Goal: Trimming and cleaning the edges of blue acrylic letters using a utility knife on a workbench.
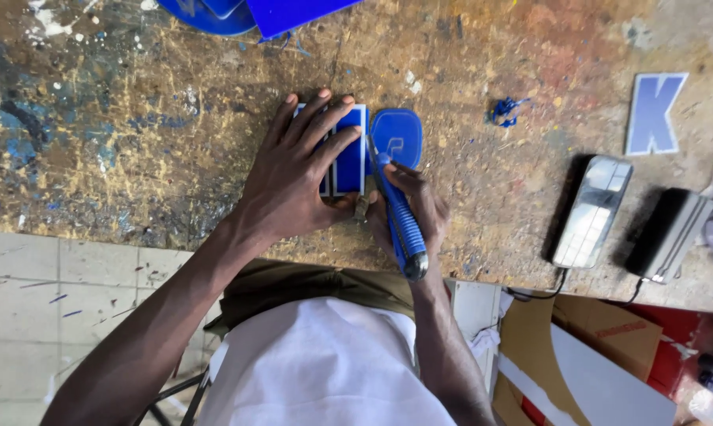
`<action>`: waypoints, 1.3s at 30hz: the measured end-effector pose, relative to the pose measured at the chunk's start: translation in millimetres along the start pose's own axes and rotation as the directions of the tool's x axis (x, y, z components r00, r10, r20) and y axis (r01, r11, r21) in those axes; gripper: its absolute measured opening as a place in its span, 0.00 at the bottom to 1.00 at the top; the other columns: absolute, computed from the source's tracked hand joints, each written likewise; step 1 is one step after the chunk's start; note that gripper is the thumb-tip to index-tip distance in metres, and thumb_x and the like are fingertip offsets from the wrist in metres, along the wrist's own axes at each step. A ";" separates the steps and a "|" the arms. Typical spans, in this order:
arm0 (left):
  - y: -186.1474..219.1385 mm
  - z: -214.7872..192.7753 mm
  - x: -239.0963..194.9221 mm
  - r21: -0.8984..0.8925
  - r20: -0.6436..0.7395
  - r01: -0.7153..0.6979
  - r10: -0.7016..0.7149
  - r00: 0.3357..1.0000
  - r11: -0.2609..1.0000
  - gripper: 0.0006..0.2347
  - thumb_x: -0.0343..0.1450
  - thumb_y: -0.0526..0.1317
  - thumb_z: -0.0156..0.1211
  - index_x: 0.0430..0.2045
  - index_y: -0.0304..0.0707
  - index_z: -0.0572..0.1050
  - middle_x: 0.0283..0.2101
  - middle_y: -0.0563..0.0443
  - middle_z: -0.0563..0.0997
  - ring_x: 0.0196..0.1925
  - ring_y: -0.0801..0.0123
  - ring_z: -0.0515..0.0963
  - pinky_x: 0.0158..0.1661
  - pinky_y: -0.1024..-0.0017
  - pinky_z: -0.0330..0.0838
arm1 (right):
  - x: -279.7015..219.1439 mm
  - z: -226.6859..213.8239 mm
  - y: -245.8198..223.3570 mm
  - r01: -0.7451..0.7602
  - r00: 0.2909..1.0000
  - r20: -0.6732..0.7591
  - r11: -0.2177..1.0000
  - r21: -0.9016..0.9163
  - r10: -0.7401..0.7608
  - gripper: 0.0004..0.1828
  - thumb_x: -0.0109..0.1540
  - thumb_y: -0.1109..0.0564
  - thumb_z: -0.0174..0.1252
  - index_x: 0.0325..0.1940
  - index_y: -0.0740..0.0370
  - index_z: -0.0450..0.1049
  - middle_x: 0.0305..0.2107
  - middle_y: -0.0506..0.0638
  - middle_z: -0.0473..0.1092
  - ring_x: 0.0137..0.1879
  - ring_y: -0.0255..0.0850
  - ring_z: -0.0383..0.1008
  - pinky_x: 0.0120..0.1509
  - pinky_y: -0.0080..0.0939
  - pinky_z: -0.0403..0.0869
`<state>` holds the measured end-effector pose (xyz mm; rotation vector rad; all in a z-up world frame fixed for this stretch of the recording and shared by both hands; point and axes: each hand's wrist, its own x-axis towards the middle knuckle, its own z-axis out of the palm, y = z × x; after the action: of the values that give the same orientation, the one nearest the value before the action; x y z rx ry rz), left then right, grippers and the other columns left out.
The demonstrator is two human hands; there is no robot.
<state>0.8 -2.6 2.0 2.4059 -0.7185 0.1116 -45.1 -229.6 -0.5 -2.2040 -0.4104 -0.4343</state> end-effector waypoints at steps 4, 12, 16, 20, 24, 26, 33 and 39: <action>-0.3 0.8 2.7 -0.005 -0.004 -0.008 0.008 1.000 1.000 0.35 0.74 0.58 0.72 0.71 0.30 0.76 0.83 0.35 0.64 0.87 0.38 0.58 0.83 0.35 0.48 | 3.3 -1.0 -1.7 0.009 1.000 -0.019 1.000 -0.001 -0.009 0.15 0.76 0.51 0.62 0.62 0.62 0.77 0.58 0.64 0.82 0.58 0.53 0.90 0.61 0.47 0.87; -2.2 4.1 -1.7 0.021 0.015 0.012 -0.012 1.000 1.000 0.38 0.72 0.60 0.73 0.73 0.32 0.74 0.83 0.34 0.64 0.87 0.39 0.58 0.84 0.35 0.46 | -0.9 0.9 0.4 -0.005 1.000 -0.012 1.000 -0.015 0.005 0.15 0.74 0.50 0.63 0.60 0.60 0.77 0.55 0.64 0.82 0.58 0.52 0.90 0.61 0.47 0.86; 0.0 -0.2 -1.3 0.025 0.015 -0.001 0.000 1.000 1.000 0.37 0.72 0.60 0.74 0.72 0.30 0.75 0.83 0.33 0.64 0.87 0.37 0.58 0.83 0.35 0.45 | -7.6 6.3 10.4 -0.033 0.998 -0.058 0.999 0.041 0.035 0.16 0.75 0.46 0.61 0.61 0.58 0.77 0.56 0.58 0.82 0.49 0.46 0.89 0.55 0.42 0.83; -3.4 2.1 -7.9 0.034 0.031 -0.001 0.000 1.000 0.999 0.36 0.74 0.61 0.68 0.74 0.33 0.74 0.85 0.33 0.60 0.88 0.39 0.54 0.85 0.37 0.41 | -9.6 5.9 11.5 -0.167 0.965 -0.199 0.985 0.042 0.173 0.25 0.75 0.32 0.59 0.61 0.54 0.76 0.53 0.50 0.82 0.49 0.40 0.87 0.53 0.39 0.83; -16.5 4.0 -19.1 0.095 0.035 0.014 -0.017 0.999 0.995 0.41 0.76 0.68 0.63 0.79 0.39 0.66 0.86 0.32 0.58 0.89 0.40 0.55 0.85 0.35 0.40 | -6.9 7.6 14.1 -0.163 0.973 -0.146 0.980 0.115 0.179 0.25 0.75 0.35 0.61 0.64 0.55 0.73 0.53 0.51 0.81 0.48 0.39 0.85 0.52 0.40 0.83; -19.9 -9.7 -26.6 0.124 0.013 0.032 -0.034 0.999 0.992 0.40 0.75 0.65 0.67 0.78 0.38 0.67 0.85 0.30 0.59 0.88 0.37 0.57 0.84 0.33 0.44 | -6.8 5.5 12.3 -0.189 0.967 -0.148 0.974 0.122 0.207 0.25 0.75 0.35 0.61 0.63 0.54 0.73 0.52 0.50 0.81 0.47 0.38 0.83 0.52 0.40 0.81; -41.6 -42.6 -52.8 0.175 -0.013 0.186 -0.187 0.982 0.967 0.36 0.75 0.57 0.71 0.77 0.36 0.71 0.86 0.30 0.56 0.88 0.35 0.54 0.82 0.28 0.42 | -6.1 8.0 20.5 -0.240 0.944 -0.128 0.898 0.369 0.304 0.31 0.73 0.30 0.64 0.65 0.56 0.72 0.52 0.51 0.77 0.53 0.39 0.80 0.56 0.41 0.82; -18.4 -30.0 -28.4 0.071 -0.024 0.004 -0.002 1.000 0.997 0.26 0.82 0.50 0.65 0.72 0.30 0.76 0.83 0.30 0.63 0.87 0.40 0.58 0.83 0.40 0.49 | -0.2 0.8 8.0 -0.251 0.932 -0.148 0.883 0.397 0.331 0.30 0.74 0.33 0.63 0.68 0.57 0.70 0.60 0.53 0.72 0.66 0.46 0.77 0.71 0.48 0.80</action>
<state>-11.0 40.4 9.3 2.4687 -0.7105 0.1670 -41.8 -233.9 -6.5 -1.7862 -0.0315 -0.3843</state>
